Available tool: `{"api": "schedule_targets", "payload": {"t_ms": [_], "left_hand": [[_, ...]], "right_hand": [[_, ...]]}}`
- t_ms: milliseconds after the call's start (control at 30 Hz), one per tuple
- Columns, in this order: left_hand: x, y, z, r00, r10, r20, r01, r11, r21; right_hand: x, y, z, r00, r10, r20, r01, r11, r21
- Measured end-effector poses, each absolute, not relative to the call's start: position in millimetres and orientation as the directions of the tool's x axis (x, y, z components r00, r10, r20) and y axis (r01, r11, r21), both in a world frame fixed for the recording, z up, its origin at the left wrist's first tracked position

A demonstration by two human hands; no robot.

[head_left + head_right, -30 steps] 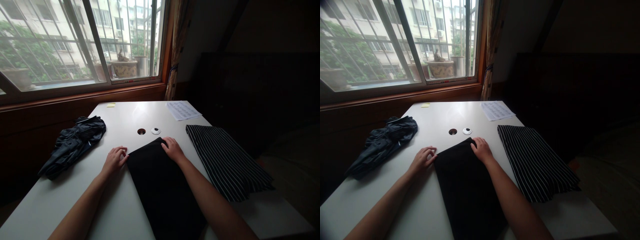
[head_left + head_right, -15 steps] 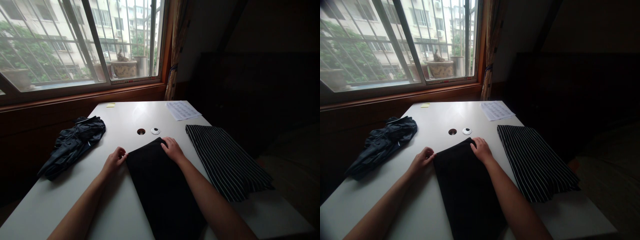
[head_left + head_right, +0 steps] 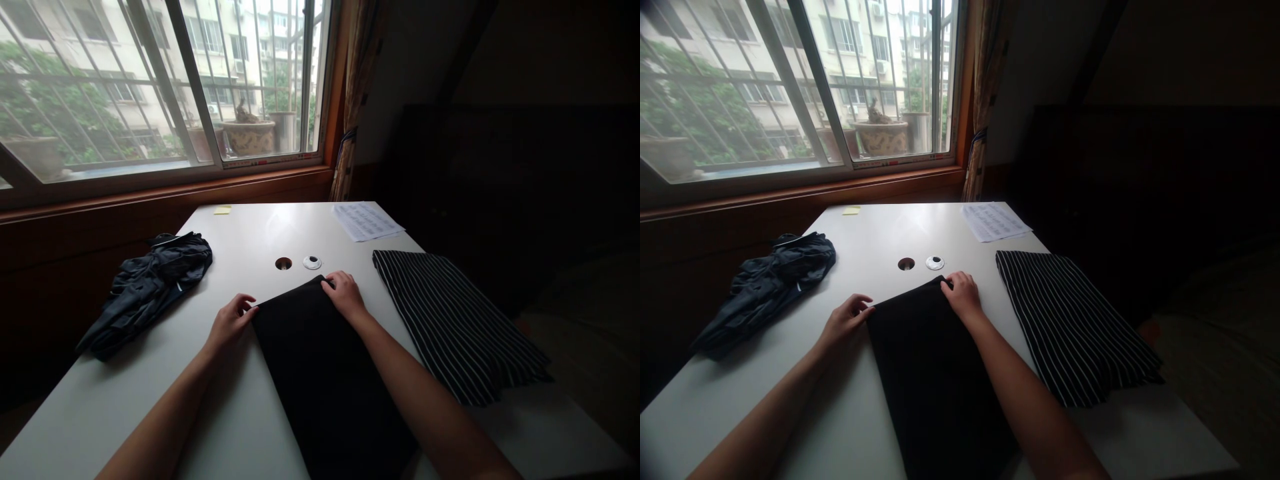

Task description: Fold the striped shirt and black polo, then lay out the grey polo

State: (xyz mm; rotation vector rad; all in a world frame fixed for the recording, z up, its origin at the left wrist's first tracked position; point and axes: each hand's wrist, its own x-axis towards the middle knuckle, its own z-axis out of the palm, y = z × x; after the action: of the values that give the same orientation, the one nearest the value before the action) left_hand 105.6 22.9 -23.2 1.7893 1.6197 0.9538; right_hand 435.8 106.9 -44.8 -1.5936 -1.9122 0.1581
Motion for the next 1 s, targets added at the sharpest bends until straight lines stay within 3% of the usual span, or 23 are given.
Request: {"api": "schedule_targets", "payload": {"t_ms": [200,367,500,633,1000], "left_hand": [[106,23,-20,0.017,0.987,0.162,0.635,-0.136,0.76],[105,24,-22,0.024,0.987,0.16,0.632,-0.139,0.762],[104,25,-23,0.023,0.986,0.163,0.643,-0.139,0.753],[105,23,-22,0.017,0.987,0.157,0.65,-0.13,0.749],[103,25,-23,0.023,0.987,0.156,0.648,-0.134,0.75]], "right_hand": [[433,116,-44,0.007,0.904,0.427,0.892,0.188,-0.411],[428,111,-30,-0.082,0.908,0.412,0.895,0.249,-0.37],[414,94,-17,-0.356,0.817,0.453,0.809,0.512,-0.289],[404,79,-20,-0.615,0.717,0.328,0.681,0.693,-0.238],[431,92,-30,-0.35,0.924,0.153,0.876,0.381,-0.296]]}}
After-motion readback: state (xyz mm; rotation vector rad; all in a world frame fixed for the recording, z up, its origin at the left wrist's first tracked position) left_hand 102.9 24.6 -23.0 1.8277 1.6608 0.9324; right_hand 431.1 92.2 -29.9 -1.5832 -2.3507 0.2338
